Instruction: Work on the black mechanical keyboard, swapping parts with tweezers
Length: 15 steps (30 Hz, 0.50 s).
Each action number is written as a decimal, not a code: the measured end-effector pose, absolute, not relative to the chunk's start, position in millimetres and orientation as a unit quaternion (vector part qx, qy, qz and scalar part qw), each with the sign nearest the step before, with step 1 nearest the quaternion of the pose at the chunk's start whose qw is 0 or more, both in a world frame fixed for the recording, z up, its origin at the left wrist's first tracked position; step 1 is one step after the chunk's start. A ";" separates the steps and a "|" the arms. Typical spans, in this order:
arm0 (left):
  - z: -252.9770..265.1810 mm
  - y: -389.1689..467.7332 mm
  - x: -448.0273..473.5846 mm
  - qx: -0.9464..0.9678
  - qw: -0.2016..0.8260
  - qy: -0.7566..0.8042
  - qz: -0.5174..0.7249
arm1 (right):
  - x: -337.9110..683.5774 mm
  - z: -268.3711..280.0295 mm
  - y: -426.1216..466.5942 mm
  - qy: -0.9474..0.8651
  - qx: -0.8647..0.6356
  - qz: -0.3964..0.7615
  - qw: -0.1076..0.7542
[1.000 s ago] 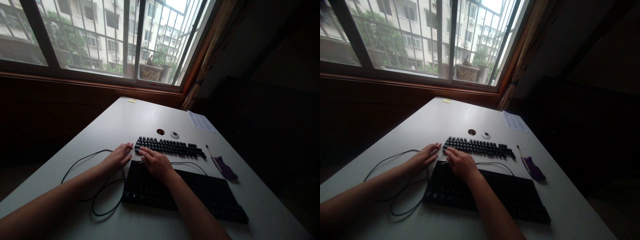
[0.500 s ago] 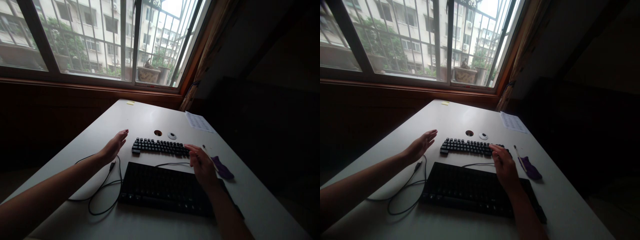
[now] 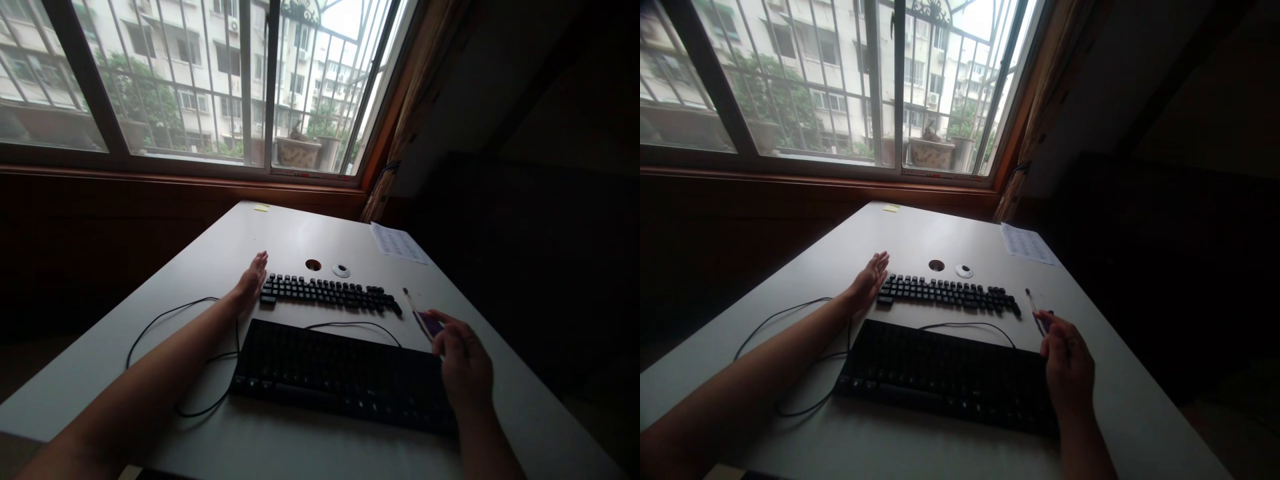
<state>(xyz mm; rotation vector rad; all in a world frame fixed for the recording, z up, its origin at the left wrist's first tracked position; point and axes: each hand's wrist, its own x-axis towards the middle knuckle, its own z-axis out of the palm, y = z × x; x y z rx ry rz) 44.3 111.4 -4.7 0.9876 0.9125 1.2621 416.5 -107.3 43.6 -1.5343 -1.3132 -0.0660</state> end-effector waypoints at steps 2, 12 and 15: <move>-3.8 109.8 45.8 0.430 0.603 0.395 0.544 | 417.5 40.9 -107.9 -0.545 -0.641 -0.006 0.540; -10.5 114.7 45.0 0.436 0.609 0.391 0.534 | 421.0 38.7 -110.6 -0.542 -0.634 -0.003 0.551; -13.4 116.7 43.7 0.434 0.614 0.387 0.534 | 420.7 38.8 -110.0 -0.550 -0.626 -0.024 0.552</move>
